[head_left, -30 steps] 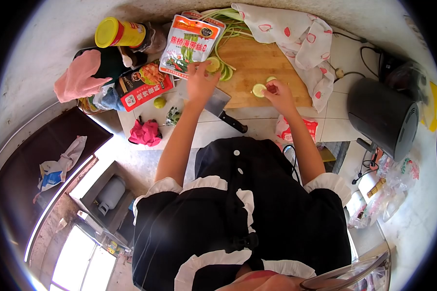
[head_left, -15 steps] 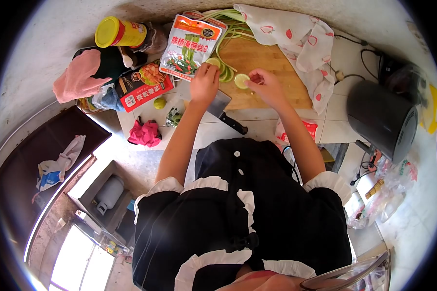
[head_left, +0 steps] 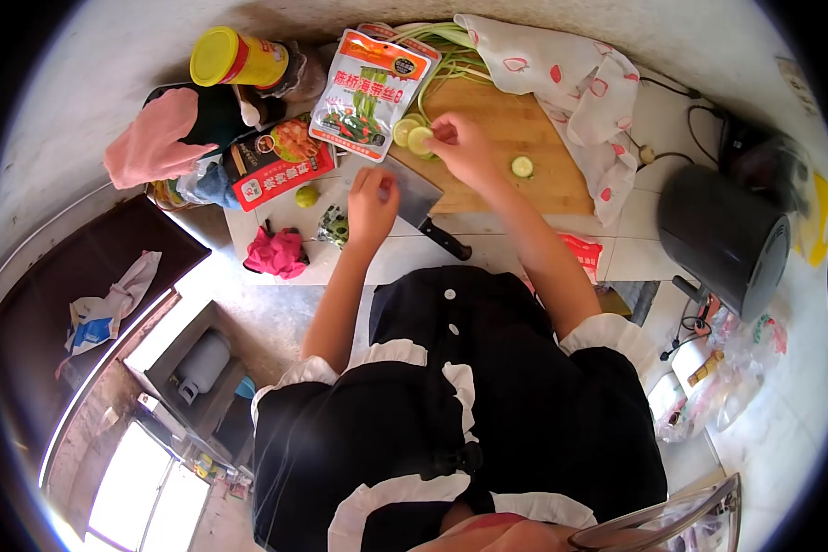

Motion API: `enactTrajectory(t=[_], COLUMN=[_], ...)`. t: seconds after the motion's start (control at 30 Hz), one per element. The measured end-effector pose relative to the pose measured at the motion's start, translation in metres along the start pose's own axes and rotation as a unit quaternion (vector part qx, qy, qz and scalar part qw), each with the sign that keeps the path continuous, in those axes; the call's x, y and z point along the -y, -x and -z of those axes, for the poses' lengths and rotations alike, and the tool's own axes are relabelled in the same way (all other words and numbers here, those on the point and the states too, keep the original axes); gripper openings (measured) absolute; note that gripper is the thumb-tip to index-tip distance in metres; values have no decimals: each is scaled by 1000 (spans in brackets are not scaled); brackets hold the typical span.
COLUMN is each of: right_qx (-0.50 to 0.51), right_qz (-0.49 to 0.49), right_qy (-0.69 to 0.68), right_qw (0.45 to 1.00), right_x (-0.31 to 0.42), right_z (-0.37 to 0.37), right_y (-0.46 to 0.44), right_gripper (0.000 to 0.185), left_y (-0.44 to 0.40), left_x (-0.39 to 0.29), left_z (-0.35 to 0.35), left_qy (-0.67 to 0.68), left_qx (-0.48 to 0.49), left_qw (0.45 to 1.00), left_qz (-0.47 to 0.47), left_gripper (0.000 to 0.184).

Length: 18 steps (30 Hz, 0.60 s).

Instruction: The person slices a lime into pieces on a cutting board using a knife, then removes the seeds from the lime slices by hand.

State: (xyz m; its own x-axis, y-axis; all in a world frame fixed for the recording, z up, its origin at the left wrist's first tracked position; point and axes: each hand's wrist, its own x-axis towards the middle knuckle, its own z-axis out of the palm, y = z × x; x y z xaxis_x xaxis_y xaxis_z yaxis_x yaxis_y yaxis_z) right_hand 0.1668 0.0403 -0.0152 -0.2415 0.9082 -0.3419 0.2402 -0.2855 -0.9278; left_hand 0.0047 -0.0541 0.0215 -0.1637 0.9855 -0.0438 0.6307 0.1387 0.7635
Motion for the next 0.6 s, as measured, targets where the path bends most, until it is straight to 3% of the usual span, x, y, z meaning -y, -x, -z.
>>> enactTrajectory(t=[0.1,0.2,0.3,0.4,0.47,0.53,0.6], right_qx=[1,-76,-70,-126,-181,-179,-173], right_qz=[1,98,39,62,106,117,116], right_qy=[32,132,90,113,278,327,366], right_qw=[1000,983,993,984,937,921,907], right_x=[6,12,25,7,-21,-39,-46], right_z=[-17,-20,-6,23,50,73,86], right_y=[-4,6,30,54,60,67,70], right_gripper=[26,27,30,30,34,40,43], left_y=[48,98,133,137,131,115,101], left_x=[19,44,55,53,47,35,33], left_z=[12,19,26,30,32,33,30], left_qy=[-34,-44,-68,-51,-42,-38,-48], left_qx=[25,30,52,60,65,75,63], left_qw=[998,996,986,984,982,980,989], left_qz=[49,76,140,157,170,179,126], left_gripper=[8,8,8,13,14,16,17])
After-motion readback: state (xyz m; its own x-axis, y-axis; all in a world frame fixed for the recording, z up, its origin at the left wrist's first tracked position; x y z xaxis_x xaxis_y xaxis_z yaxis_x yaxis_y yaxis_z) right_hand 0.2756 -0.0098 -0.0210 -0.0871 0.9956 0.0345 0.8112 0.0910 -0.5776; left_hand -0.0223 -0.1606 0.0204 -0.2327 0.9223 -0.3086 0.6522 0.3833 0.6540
